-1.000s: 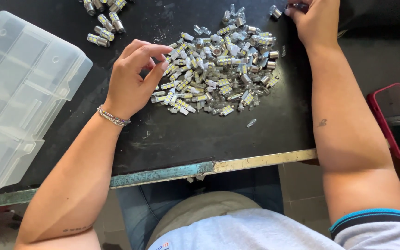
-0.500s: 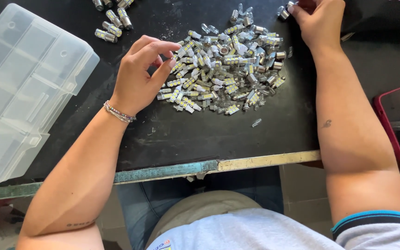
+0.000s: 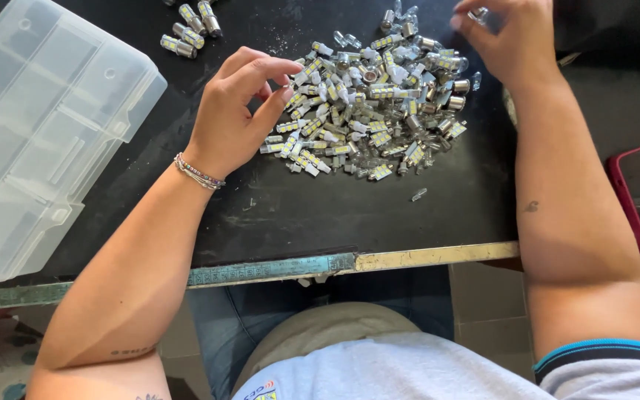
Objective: The person sorts a pile of small LED light bulbs on a black workbench. They pick up individual bulbs, inspect them, and place them into separate piles by type. The person continues this repetitive sorting process throughout the clip.
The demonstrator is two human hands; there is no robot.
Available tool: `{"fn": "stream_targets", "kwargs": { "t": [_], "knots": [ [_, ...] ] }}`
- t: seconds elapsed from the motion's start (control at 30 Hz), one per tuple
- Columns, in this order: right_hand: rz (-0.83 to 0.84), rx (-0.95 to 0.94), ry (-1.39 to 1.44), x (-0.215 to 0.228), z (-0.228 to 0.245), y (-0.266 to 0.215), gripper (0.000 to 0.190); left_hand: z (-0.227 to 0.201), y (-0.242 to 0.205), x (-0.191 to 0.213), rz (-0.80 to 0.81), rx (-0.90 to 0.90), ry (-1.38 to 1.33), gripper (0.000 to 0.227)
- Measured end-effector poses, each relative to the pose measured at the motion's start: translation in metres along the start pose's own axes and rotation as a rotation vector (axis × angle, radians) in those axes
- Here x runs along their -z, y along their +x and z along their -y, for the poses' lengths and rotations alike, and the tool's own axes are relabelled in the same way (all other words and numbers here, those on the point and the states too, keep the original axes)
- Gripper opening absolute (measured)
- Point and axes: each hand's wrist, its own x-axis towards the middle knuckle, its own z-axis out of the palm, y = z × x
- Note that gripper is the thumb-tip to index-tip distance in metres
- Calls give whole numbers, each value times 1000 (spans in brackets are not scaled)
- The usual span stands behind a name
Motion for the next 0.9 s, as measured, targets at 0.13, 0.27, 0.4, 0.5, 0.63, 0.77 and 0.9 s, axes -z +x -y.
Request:
{"fn": "stream_targets", "kwargs": {
  "t": [0.13, 0.27, 0.4, 0.5, 0.63, 0.77, 0.9],
  "knots": [
    [220, 92, 243, 33, 29, 6, 8, 0, 0, 0, -2, 8, -5, 24],
    [392, -35, 282, 58, 34, 3, 10, 0, 0, 1, -5, -2, -7, 24],
    [539, -136, 174, 66, 40, 4, 20, -1, 0, 1, -1, -13, 2, 21],
    [573, -104, 104, 52, 34, 4, 29, 0, 0, 1, 1, -27, 21, 19],
    [544, -108, 66, 54, 35, 4, 23, 0, 0, 3, -2, 5, 46, 19],
    [460, -176, 140, 65, 14, -3, 21, 1, 0, 3, -1, -10, 71, 18],
    [237, -225, 24, 58, -22, -14, 14, 0, -1, 1, 9, -16, 73, 18]
  ]
}}
